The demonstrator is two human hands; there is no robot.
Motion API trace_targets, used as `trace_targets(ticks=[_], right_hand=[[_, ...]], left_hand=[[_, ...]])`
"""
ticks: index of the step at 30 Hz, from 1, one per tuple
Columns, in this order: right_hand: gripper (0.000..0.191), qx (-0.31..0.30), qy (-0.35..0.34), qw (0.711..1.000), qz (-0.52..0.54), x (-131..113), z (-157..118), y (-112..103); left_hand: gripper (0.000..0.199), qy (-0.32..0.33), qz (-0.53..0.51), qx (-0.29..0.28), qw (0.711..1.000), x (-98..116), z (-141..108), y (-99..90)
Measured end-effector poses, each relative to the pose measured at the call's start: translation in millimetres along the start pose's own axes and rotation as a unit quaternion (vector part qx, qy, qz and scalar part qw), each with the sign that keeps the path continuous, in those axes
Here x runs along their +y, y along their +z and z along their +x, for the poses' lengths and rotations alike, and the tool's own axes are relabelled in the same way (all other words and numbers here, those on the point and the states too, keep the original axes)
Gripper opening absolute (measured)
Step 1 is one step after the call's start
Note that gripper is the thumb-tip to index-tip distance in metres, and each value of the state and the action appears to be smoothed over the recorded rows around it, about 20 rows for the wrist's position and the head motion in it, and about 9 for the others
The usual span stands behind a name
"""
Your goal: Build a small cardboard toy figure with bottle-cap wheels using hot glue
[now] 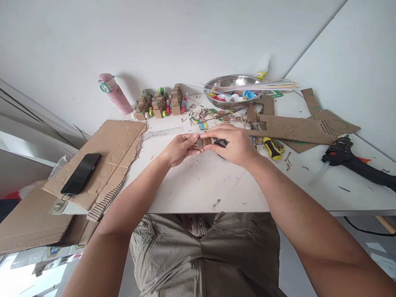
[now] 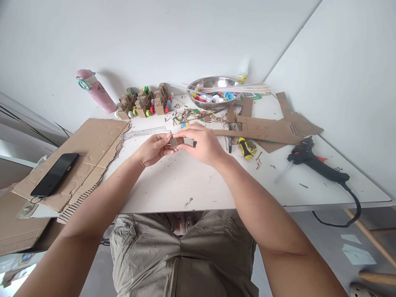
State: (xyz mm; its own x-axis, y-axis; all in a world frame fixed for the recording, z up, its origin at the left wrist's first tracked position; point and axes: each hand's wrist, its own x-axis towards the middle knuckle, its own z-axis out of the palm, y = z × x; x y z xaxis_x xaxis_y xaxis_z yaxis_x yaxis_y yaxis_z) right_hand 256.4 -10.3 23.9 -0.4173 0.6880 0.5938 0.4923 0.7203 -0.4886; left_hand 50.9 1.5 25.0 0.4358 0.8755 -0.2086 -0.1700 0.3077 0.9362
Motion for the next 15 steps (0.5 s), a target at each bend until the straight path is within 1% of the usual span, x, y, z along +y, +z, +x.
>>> trace_targets(ticks=[4,7,12,15], right_hand=[[0.019,0.000,0.009,1.000,-0.014,0.2,-0.1,1.3],[0.019,0.003,0.024,1.000,-0.017,-0.4,-0.7,0.2],[0.020,0.005,0.016,1.000,-0.009,-2.2,-0.5,0.4],[0.020,0.010,0.012,1.000,-0.010,-2.7,0.1,2.6]], left_hand=[[0.026,-0.015,-0.031,0.011,0.999,-1.6,-0.8,3.7],[0.018,-0.033,-0.050,0.004,0.998,0.6,-2.5,2.9],[0.014,-0.046,-0.056,-0.015,0.997,-1.2,-1.8,0.1],[0.010,-0.056,-0.068,-0.010,0.996,-5.3,-0.2,-0.2]])
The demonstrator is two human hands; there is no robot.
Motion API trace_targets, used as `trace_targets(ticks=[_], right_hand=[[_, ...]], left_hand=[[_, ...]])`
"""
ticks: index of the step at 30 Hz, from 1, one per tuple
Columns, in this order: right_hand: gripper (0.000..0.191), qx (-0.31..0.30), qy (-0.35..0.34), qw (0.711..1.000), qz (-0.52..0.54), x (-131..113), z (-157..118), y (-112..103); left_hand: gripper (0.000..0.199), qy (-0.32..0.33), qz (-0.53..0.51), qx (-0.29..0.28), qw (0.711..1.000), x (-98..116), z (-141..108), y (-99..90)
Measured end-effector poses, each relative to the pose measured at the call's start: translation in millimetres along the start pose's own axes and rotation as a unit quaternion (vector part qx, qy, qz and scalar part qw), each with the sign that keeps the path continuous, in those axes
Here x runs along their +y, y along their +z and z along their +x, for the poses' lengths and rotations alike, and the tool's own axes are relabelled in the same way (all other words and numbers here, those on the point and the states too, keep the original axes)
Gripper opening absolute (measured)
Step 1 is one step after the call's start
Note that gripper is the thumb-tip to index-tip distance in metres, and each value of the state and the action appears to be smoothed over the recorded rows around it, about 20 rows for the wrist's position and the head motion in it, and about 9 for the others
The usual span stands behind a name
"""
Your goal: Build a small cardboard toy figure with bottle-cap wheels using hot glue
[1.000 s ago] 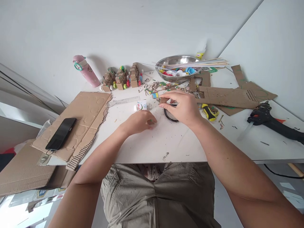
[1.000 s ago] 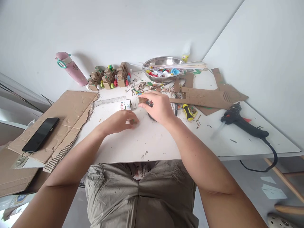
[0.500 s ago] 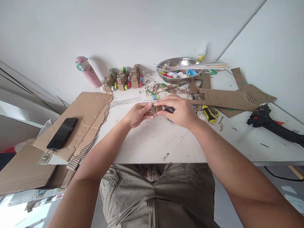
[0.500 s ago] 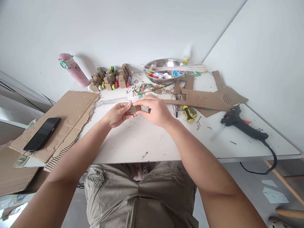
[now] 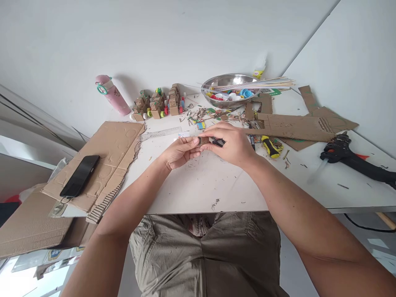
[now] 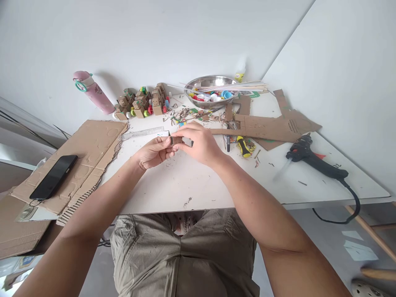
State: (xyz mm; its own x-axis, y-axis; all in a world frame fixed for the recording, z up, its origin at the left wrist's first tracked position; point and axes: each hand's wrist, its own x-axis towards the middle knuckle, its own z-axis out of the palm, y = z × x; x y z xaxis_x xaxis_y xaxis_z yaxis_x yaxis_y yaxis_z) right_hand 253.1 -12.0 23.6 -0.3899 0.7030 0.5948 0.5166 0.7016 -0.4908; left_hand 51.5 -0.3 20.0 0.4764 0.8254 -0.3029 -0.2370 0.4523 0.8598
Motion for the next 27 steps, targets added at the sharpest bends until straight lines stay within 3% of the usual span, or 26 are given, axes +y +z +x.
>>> trace_targets(ticks=[16,27], right_hand=[[0.020,0.003,0.022,0.998,0.056,-1,-2,4],[0.017,0.038,-0.020,0.998,0.044,7,-1,2]], left_hand=[[0.015,-0.011,-0.040,0.043,0.998,-6,1,10.2],[0.018,0.019,-0.050,0.015,0.998,-7,3,6.2]])
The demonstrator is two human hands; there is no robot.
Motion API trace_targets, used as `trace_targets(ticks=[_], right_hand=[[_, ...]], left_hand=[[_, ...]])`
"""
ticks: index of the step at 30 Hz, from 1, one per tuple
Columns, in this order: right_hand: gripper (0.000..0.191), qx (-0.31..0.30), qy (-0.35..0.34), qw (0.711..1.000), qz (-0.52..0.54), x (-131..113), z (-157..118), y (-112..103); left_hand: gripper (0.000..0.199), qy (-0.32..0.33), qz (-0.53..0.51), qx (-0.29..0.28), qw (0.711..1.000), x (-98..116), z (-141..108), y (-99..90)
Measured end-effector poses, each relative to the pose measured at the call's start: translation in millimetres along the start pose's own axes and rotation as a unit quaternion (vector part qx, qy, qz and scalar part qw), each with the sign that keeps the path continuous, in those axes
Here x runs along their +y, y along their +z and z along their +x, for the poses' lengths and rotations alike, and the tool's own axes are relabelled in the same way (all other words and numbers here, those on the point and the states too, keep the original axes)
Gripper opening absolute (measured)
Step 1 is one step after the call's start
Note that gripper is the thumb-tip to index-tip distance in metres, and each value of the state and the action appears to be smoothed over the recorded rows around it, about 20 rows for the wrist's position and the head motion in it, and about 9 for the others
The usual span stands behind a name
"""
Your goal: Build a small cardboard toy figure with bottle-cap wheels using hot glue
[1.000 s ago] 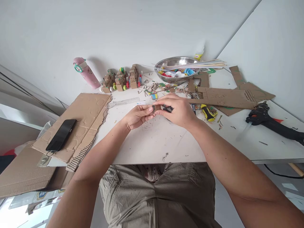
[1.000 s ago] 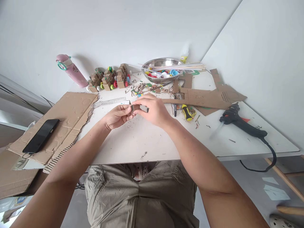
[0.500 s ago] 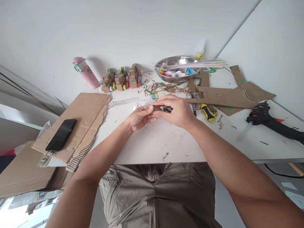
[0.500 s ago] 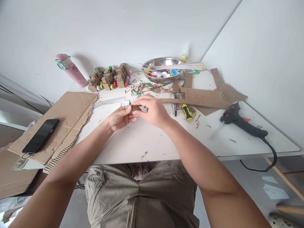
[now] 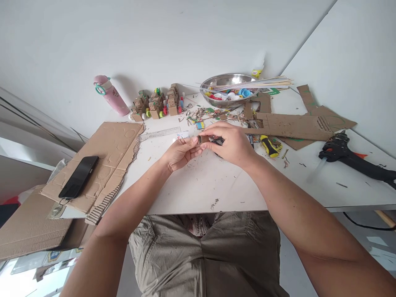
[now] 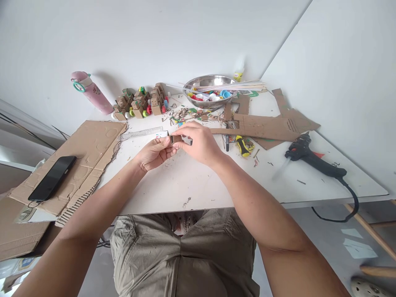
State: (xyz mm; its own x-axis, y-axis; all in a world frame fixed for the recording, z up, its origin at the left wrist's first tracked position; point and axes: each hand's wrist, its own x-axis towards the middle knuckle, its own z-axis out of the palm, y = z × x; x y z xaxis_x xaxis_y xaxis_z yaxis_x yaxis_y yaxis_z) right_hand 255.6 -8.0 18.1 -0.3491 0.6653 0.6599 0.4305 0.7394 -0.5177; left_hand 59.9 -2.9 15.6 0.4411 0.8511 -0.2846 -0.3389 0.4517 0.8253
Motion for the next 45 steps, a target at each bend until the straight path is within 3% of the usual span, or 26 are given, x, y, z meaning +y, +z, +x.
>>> trace_targets(ticks=[7,13,23,38,45], right_hand=[[0.021,0.009,-0.027,0.999,-0.015,2,-2,3],[0.021,0.001,-0.032,0.999,-0.022,3,-2,4],[0.017,0.035,-0.061,0.997,-0.025,4,-3,3],[0.021,0.032,-0.040,0.997,-0.056,4,-3,2],[0.021,0.040,-0.049,0.996,-0.069,5,-4,3]], left_hand=[[0.018,0.021,0.016,-0.010,1.000,-3,5,-8.8],[0.035,0.019,0.034,-0.027,0.999,-2,4,-9.2],[0.060,0.113,0.055,-0.012,0.992,-3,1,-2.8],[0.053,0.135,0.066,0.011,0.989,-4,-2,0.2],[0.050,0.178,0.074,0.019,0.981,-6,-2,2.0]])
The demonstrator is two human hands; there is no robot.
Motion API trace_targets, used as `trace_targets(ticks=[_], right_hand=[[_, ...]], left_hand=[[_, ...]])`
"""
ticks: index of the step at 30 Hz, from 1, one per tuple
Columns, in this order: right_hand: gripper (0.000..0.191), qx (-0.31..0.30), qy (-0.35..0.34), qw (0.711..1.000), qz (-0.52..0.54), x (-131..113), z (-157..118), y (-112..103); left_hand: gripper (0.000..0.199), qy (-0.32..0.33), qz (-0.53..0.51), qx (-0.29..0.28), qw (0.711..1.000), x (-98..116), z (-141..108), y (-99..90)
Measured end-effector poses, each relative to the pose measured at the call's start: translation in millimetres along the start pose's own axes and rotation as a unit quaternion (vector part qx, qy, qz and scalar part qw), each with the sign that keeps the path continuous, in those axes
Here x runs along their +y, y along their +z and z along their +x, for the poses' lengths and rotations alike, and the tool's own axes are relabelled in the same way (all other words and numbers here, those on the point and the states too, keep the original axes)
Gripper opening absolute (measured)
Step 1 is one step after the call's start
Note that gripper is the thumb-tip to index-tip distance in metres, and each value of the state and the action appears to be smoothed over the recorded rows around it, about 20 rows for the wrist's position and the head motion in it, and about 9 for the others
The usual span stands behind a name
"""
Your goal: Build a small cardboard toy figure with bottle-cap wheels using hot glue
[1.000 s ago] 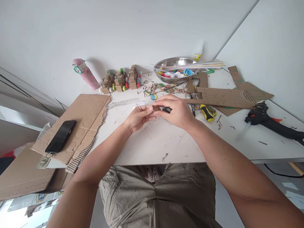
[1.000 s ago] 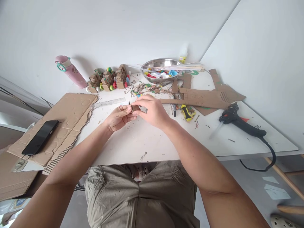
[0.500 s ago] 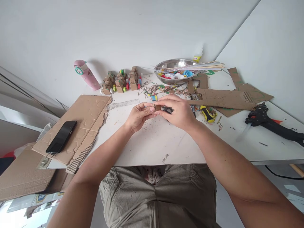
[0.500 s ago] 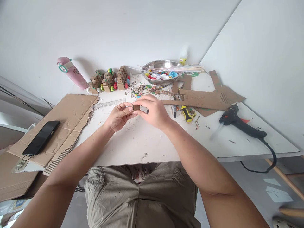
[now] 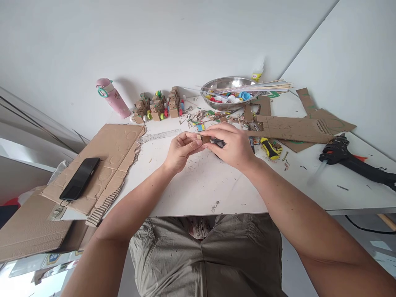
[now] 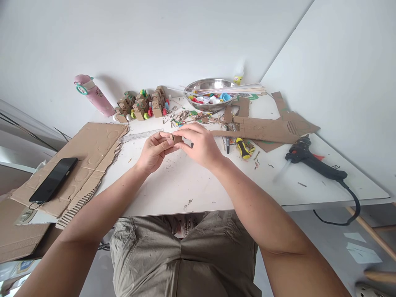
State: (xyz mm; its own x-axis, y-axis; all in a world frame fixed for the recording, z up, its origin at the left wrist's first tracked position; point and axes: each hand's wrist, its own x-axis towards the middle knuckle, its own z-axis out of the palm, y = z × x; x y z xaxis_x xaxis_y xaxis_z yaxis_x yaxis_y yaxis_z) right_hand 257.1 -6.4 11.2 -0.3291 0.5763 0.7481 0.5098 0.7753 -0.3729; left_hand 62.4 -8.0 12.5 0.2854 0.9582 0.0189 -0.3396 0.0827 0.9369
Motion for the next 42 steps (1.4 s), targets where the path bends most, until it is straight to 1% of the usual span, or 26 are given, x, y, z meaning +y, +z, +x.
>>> trace_targets(ticks=[6,13,17,22,26,29,36,39,42], right_hand=[[0.022,0.004,-0.007,1.000,-0.013,1.9,-0.3,0.1],[0.022,0.024,-0.029,0.999,-0.021,4.1,-1.5,2.2],[0.023,0.017,-0.024,0.999,-0.022,4.5,-1.5,3.3],[0.022,0.032,-0.035,0.999,-0.017,2.3,-1.2,2.2],[0.025,0.045,-0.024,0.998,-0.027,0.9,-1.6,1.7],[0.027,0.046,-0.015,0.998,-0.032,1.1,-1.8,1.5],[0.023,0.043,-0.046,0.998,-0.023,1.8,-1.4,0.0],[0.023,0.043,-0.037,0.998,-0.024,1.9,-1.6,0.0],[0.024,0.039,-0.036,0.998,-0.021,2.2,-1.8,-0.2]], left_hand=[[0.052,0.035,0.016,0.013,0.999,-2.2,-0.5,0.2],[0.054,0.048,0.006,0.017,0.999,-2.1,-1.0,1.3],[0.055,0.052,0.014,0.026,0.998,-1.8,-0.7,1.9],[0.051,0.066,0.007,0.025,0.997,-0.2,-1.2,2.4],[0.046,0.064,0.004,0.030,0.998,-0.3,-1.2,1.8],[0.047,0.064,0.005,0.037,0.997,-1.9,-0.9,1.6],[0.052,0.077,0.008,0.029,0.997,-2.2,-1.5,4.1],[0.053,0.073,0.017,0.035,0.997,-0.9,-2.0,4.0],[0.049,0.069,0.012,0.028,0.997,-0.3,-3.2,4.0]])
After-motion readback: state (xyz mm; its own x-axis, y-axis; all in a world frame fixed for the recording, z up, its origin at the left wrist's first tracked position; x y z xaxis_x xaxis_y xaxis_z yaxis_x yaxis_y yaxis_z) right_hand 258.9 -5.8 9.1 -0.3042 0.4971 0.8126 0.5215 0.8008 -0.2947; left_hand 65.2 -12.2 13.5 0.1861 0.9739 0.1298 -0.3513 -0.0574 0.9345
